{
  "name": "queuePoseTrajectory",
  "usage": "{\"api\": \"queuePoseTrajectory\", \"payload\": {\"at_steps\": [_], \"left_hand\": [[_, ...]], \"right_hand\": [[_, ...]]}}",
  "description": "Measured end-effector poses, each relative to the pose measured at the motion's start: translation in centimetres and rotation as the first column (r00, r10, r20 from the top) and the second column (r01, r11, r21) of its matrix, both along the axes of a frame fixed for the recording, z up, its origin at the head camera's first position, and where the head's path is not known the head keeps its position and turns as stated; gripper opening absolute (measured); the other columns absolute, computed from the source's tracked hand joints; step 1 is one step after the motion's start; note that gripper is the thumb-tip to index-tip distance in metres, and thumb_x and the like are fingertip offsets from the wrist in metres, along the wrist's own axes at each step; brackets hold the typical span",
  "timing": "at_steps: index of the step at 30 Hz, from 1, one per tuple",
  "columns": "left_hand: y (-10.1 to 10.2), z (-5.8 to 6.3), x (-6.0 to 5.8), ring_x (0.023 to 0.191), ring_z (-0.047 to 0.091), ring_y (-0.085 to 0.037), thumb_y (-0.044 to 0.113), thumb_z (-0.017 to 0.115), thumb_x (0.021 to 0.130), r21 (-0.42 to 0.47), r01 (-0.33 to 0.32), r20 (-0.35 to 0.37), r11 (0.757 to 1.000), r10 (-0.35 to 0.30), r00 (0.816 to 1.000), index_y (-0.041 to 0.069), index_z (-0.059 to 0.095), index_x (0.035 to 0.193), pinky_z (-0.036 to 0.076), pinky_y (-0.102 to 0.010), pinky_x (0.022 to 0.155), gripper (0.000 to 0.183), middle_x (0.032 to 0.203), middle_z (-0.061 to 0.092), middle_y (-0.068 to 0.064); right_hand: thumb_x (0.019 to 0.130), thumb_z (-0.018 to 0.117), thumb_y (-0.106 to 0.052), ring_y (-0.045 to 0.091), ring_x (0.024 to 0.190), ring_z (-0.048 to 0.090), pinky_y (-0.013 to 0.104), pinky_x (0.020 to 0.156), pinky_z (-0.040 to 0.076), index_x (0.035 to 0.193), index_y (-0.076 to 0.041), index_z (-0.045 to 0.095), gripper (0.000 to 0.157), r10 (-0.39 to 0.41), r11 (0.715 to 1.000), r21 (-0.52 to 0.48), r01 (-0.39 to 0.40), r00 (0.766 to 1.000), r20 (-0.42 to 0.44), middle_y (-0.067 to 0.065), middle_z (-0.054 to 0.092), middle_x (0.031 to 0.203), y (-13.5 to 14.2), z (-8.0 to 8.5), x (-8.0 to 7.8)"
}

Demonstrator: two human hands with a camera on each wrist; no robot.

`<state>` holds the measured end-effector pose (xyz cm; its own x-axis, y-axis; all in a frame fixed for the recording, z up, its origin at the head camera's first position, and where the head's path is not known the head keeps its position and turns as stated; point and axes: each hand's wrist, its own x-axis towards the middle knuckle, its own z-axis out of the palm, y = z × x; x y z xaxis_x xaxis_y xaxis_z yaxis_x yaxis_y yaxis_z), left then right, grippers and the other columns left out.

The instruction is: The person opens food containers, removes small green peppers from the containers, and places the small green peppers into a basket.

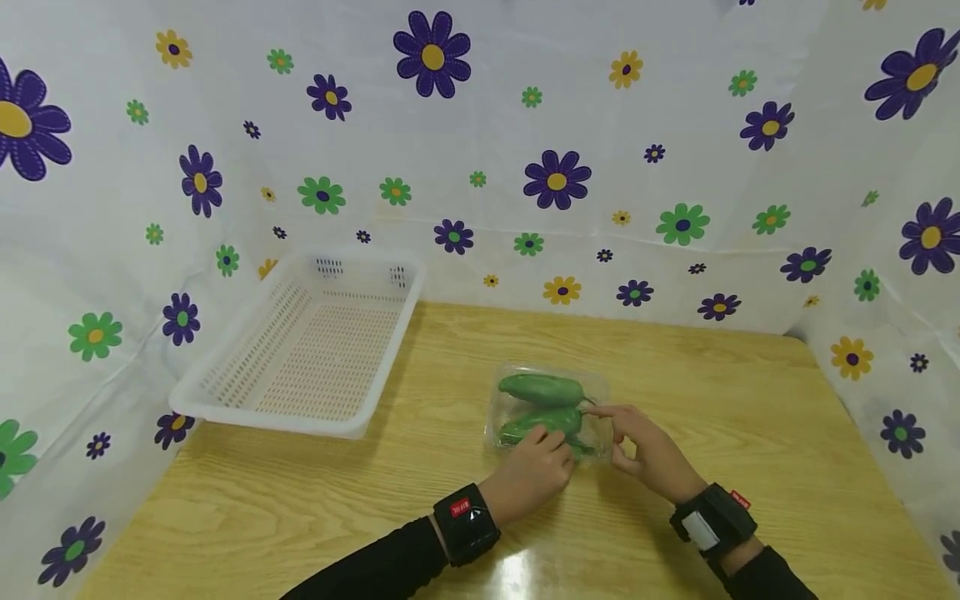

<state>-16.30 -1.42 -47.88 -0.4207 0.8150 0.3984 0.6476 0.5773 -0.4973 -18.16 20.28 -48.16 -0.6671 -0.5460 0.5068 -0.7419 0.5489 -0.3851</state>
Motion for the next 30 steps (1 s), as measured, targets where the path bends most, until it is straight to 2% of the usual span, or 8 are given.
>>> {"api": "queuePoseTrajectory", "payload": {"at_steps": [5, 10, 13, 17, 20, 22, 25, 30], "left_hand": [[0.2, 0.0, 0.2, 0.084, 0.055, -0.006, 0.024, 0.064, 0.087, 0.004, -0.011, 0.016, 1.000, 0.011, 1.000, 0.026, 0.073, 0.089, 0.040, -0.021, 0.075, 0.009, 0.087, 0.066, 0.016], [-0.1, 0.4, 0.4, 0.085, 0.056, -0.006, 0.023, 0.066, 0.085, -0.010, -0.016, 0.040, 1.000, 0.016, 0.999, 0.025, 0.073, 0.092, 0.043, -0.021, 0.076, 0.010, 0.089, 0.067, 0.015], [0.0, 0.5, 0.1, 0.086, 0.056, -0.006, 0.023, 0.065, 0.086, -0.015, -0.023, 0.029, 1.000, 0.024, 0.999, 0.025, 0.073, 0.093, 0.043, -0.021, 0.077, 0.011, 0.089, 0.066, 0.015], [0.2, 0.6, 0.0, 0.086, 0.056, -0.006, 0.023, 0.065, 0.085, -0.015, -0.021, 0.031, 1.000, 0.021, 0.999, 0.025, 0.073, 0.093, 0.043, -0.022, 0.078, 0.012, 0.089, 0.066, 0.015], [0.2, 0.6, 0.0, 0.086, 0.056, -0.006, 0.023, 0.065, 0.086, -0.011, -0.024, 0.051, 1.000, 0.025, 0.998, 0.025, 0.072, 0.094, 0.043, -0.021, 0.077, 0.011, 0.090, 0.066, 0.015], [0.2, 0.6, 0.0, 0.086, 0.055, -0.006, 0.023, 0.065, 0.086, -0.005, -0.024, 0.066, 1.000, 0.024, 0.998, 0.024, 0.072, 0.095, 0.042, -0.021, 0.076, 0.011, 0.090, 0.066, 0.014], [0.2, 0.5, -0.1, 0.085, 0.055, -0.006, 0.023, 0.064, 0.087, 0.003, -0.019, 0.079, 1.000, 0.019, 0.997, 0.024, 0.072, 0.094, 0.042, -0.021, 0.076, 0.010, 0.090, 0.065, 0.013], [0.2, 0.6, -0.2, 0.086, 0.056, -0.007, 0.023, 0.066, 0.086, 0.019, -0.010, 0.099, 1.000, 0.009, 0.995, 0.023, 0.071, 0.094, 0.042, -0.021, 0.076, 0.010, 0.090, 0.065, 0.012]], "right_hand": [[0.073, 0.074, 0.002, 0.026, 0.108, 0.056, 0.038, 0.078, 0.054, 0.079, -0.015, 0.054, 0.027, 0.050, 0.996, 0.076, -0.042, 0.993, -0.104, 0.012, 0.058, 0.118, 1.1, -0.2, 0.2], [0.074, 0.080, -0.013, 0.017, 0.087, 0.055, 0.029, 0.071, 0.050, 0.085, -0.011, 0.064, 0.019, 0.094, 0.983, 0.177, -0.041, 0.949, -0.302, 0.006, 0.056, 0.097, 1.4, -0.3, 0.5], [0.065, 0.084, -0.008, 0.013, 0.081, 0.053, 0.027, 0.067, 0.047, 0.084, -0.010, 0.067, 0.025, 0.094, 0.977, 0.213, -0.015, 0.926, -0.365, 0.002, 0.055, 0.090, 1.2, 0.1, 0.5], [0.059, 0.085, -0.002, 0.017, 0.087, 0.057, 0.030, 0.071, 0.051, 0.076, -0.008, 0.066, 0.026, 0.076, 0.972, 0.234, 0.017, 0.921, -0.383, 0.007, 0.059, 0.099, 0.9, 0.2, 0.5], [0.079, 0.067, -0.004, 0.016, 0.081, 0.054, 0.026, 0.067, 0.049, 0.075, -0.005, 0.061, 0.008, 0.066, 0.965, 0.257, 0.045, 0.911, -0.408, 0.009, 0.056, 0.098, 0.6, -0.3, 0.5], [0.091, 0.048, -0.008, 0.013, 0.074, 0.048, 0.023, 0.061, 0.044, 0.076, -0.005, 0.057, 0.018, 0.072, 0.951, 0.299, 0.075, 0.889, -0.452, 0.006, 0.052, 0.088, 0.4, -0.6, 0.6], [0.101, 0.018, -0.015, 0.011, 0.068, 0.043, 0.021, 0.056, 0.039, 0.078, -0.007, 0.052, 0.042, 0.116, 0.914, 0.389, 0.115, 0.845, -0.522, 0.002, 0.046, 0.078, 0.3, -0.7, 0.5], [0.104, 0.005, -0.014, 0.010, 0.064, 0.040, 0.021, 0.052, 0.031, 0.080, -0.011, 0.050, 0.052, 0.246, 0.839, 0.530, 0.126, 0.780, -0.575, -0.001, 0.047, 0.075, 0.4, 0.0, 0.1]]}}
